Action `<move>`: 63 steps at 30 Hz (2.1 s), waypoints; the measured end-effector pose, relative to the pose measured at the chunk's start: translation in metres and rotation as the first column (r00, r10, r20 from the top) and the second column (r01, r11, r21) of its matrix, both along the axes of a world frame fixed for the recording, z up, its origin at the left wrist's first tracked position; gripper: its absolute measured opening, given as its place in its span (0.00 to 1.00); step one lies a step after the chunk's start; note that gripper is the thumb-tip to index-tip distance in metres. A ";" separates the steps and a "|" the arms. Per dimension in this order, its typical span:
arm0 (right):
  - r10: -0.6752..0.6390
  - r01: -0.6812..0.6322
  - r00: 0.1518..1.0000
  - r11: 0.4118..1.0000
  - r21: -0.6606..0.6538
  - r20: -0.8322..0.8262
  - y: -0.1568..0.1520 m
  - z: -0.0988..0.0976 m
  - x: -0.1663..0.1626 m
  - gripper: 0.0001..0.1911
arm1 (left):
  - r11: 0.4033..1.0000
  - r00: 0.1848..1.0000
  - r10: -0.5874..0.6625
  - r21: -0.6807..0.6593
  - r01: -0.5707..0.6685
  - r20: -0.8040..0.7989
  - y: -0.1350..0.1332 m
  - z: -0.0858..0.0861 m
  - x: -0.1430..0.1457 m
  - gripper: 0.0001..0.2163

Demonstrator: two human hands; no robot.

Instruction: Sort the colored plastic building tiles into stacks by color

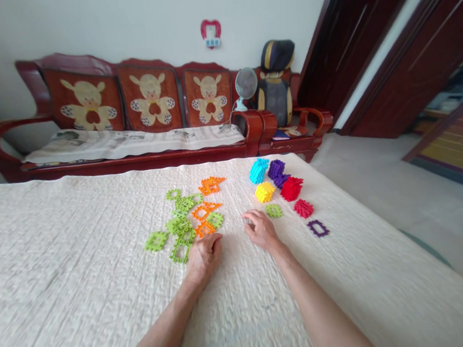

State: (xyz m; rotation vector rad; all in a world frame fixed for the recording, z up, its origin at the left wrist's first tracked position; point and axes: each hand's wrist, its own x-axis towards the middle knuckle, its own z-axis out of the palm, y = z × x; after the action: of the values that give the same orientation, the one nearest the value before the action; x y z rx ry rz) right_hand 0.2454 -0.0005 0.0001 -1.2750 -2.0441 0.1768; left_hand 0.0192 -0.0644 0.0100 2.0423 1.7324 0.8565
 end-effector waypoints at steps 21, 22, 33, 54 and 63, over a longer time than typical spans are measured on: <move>-0.011 0.011 1.000 1.000 0.020 0.000 0.007 -0.007 0.004 0.13 | 0.868 0.901 0.435 0.266 -0.419 -0.002 0.020 0.030 -0.080 0.15; -0.015 0.015 1.000 1.000 0.022 -0.001 0.008 -0.007 0.004 0.14 | 0.843 0.860 0.509 0.222 -0.490 -0.031 0.021 0.028 -0.089 0.16; -0.021 0.021 1.000 1.000 0.017 -0.003 0.007 -0.006 0.003 0.13 | 0.920 0.925 0.372 0.101 -0.379 0.078 0.031 0.006 -0.072 0.16; -0.016 0.016 1.000 1.000 0.004 -0.007 0.007 -0.005 0.003 0.13 | 0.924 0.878 0.310 0.103 -0.369 0.366 0.030 0.003 -0.064 0.15; -0.013 0.012 1.000 1.000 -0.016 -0.024 0.006 -0.005 0.003 0.13 | 0.970 0.958 0.149 0.154 -0.190 0.244 0.028 0.001 -0.054 0.18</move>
State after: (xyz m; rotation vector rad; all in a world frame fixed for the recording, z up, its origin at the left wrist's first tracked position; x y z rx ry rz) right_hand 0.2482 0.0052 -0.0048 -1.2892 -2.0179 0.2021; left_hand -0.0348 -0.0361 0.0109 1.8271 1.7736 1.2893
